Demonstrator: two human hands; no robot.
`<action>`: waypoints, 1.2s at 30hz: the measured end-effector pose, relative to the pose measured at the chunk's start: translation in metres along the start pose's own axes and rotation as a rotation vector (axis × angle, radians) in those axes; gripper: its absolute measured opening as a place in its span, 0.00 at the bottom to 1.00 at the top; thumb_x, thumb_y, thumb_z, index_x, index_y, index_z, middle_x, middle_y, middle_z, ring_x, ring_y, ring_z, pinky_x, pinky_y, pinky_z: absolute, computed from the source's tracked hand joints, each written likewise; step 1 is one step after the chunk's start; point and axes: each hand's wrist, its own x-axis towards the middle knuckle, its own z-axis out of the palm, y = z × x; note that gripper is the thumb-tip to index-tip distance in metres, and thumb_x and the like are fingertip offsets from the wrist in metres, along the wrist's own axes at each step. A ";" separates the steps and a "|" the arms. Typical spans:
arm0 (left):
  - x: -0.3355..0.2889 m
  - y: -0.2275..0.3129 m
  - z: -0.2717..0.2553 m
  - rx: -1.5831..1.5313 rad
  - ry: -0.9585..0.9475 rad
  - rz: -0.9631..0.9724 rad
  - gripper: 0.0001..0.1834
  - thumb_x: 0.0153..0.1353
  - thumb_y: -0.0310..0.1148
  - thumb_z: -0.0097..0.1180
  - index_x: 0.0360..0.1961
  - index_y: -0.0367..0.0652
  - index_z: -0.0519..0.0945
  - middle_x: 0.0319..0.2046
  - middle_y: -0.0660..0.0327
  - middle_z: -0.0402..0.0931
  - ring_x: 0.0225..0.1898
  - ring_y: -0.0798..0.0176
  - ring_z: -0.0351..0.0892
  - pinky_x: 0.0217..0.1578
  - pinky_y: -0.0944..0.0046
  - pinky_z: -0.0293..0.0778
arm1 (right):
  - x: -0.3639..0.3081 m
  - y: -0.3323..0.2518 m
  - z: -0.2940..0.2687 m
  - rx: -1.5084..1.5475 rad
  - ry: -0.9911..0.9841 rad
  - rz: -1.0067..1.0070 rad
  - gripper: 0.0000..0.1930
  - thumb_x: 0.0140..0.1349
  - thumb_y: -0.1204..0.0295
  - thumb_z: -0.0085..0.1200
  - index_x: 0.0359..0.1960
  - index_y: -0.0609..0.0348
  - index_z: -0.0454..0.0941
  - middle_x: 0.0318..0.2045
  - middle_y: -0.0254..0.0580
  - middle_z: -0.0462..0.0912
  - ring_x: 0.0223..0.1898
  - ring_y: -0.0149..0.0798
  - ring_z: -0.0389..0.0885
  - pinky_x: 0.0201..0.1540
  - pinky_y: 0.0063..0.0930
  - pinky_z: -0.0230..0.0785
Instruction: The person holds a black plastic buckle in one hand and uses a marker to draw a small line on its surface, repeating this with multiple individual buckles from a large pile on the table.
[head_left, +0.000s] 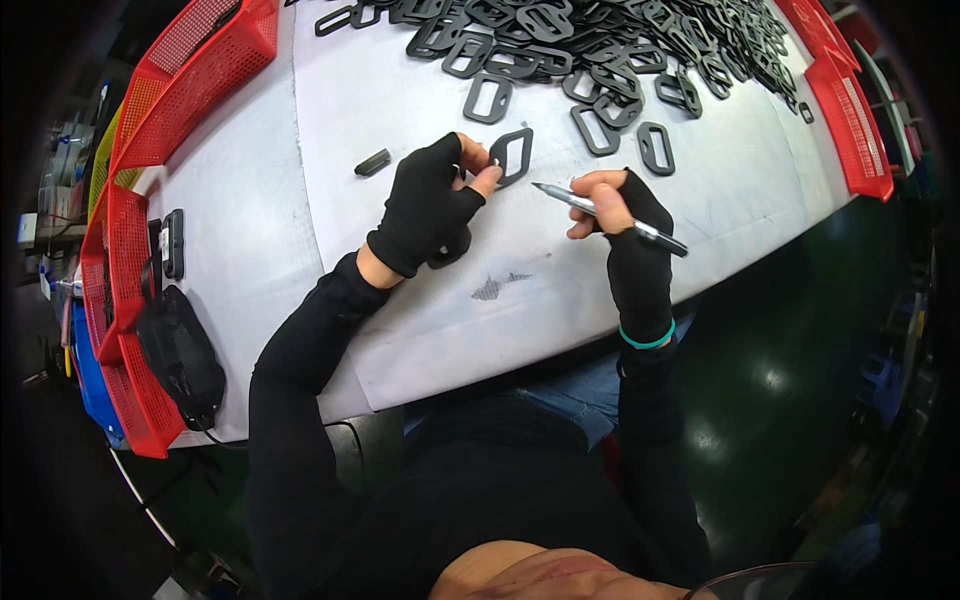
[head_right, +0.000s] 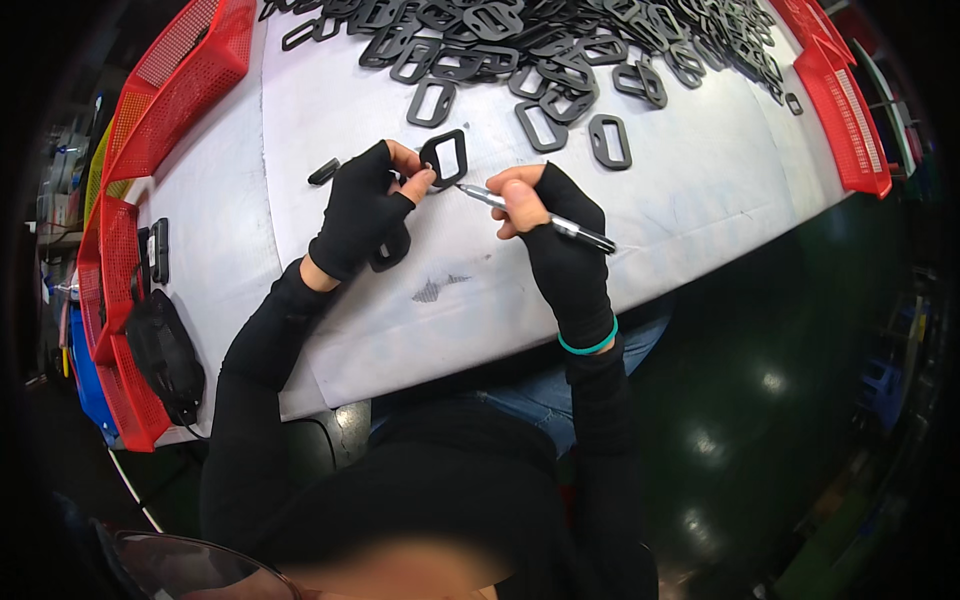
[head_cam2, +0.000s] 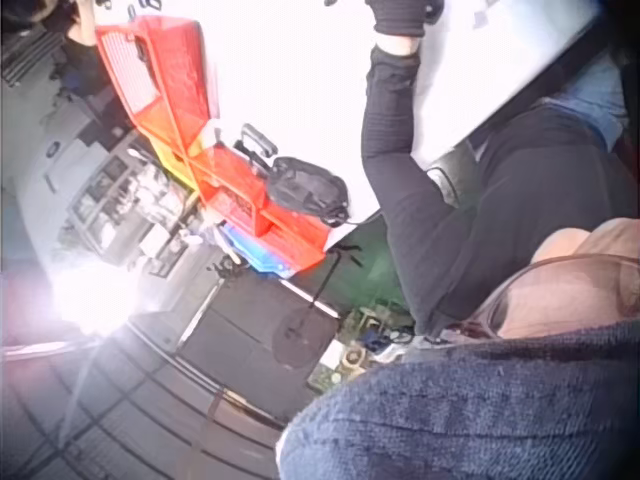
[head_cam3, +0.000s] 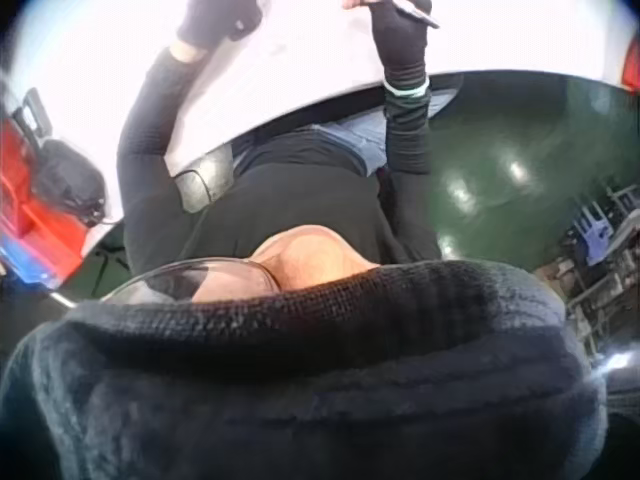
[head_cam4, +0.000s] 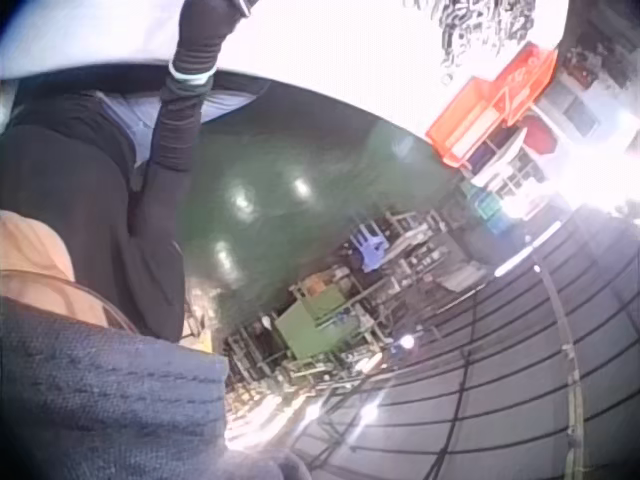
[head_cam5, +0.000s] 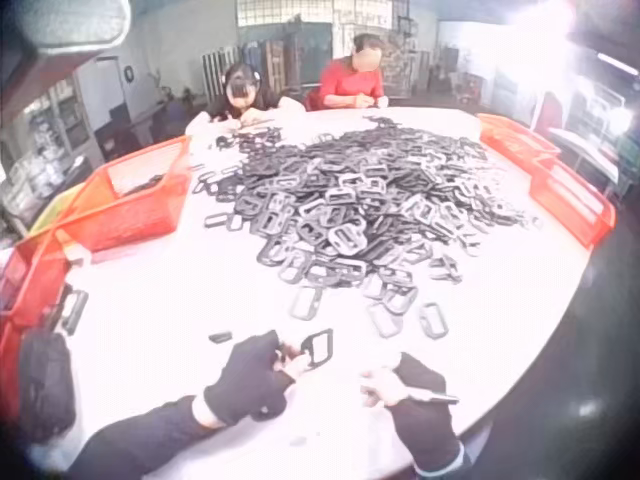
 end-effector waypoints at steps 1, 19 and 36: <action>0.000 0.001 0.001 -0.002 0.005 -0.006 0.07 0.53 0.30 0.60 0.30 0.39 0.76 0.21 0.69 0.73 0.18 0.78 0.64 0.22 0.74 0.63 | 0.004 0.000 0.001 -0.033 -0.008 0.060 0.10 0.60 0.69 0.54 0.34 0.66 0.76 0.24 0.36 0.78 0.24 0.23 0.73 0.28 0.16 0.66; 0.002 0.011 0.001 -0.067 -0.032 0.015 0.06 0.50 0.28 0.60 0.26 0.40 0.75 0.18 0.66 0.69 0.17 0.74 0.62 0.20 0.71 0.60 | 0.021 0.036 0.004 -0.343 0.099 -0.009 0.10 0.54 0.70 0.61 0.27 0.65 0.76 0.18 0.33 0.76 0.21 0.22 0.72 0.25 0.16 0.64; -0.004 0.009 0.009 0.009 -0.037 0.161 0.06 0.51 0.28 0.59 0.27 0.41 0.74 0.22 0.59 0.75 0.23 0.62 0.78 0.23 0.68 0.72 | 0.019 0.036 0.004 -0.353 0.091 -0.095 0.08 0.55 0.72 0.60 0.27 0.64 0.76 0.18 0.33 0.77 0.21 0.22 0.72 0.25 0.16 0.64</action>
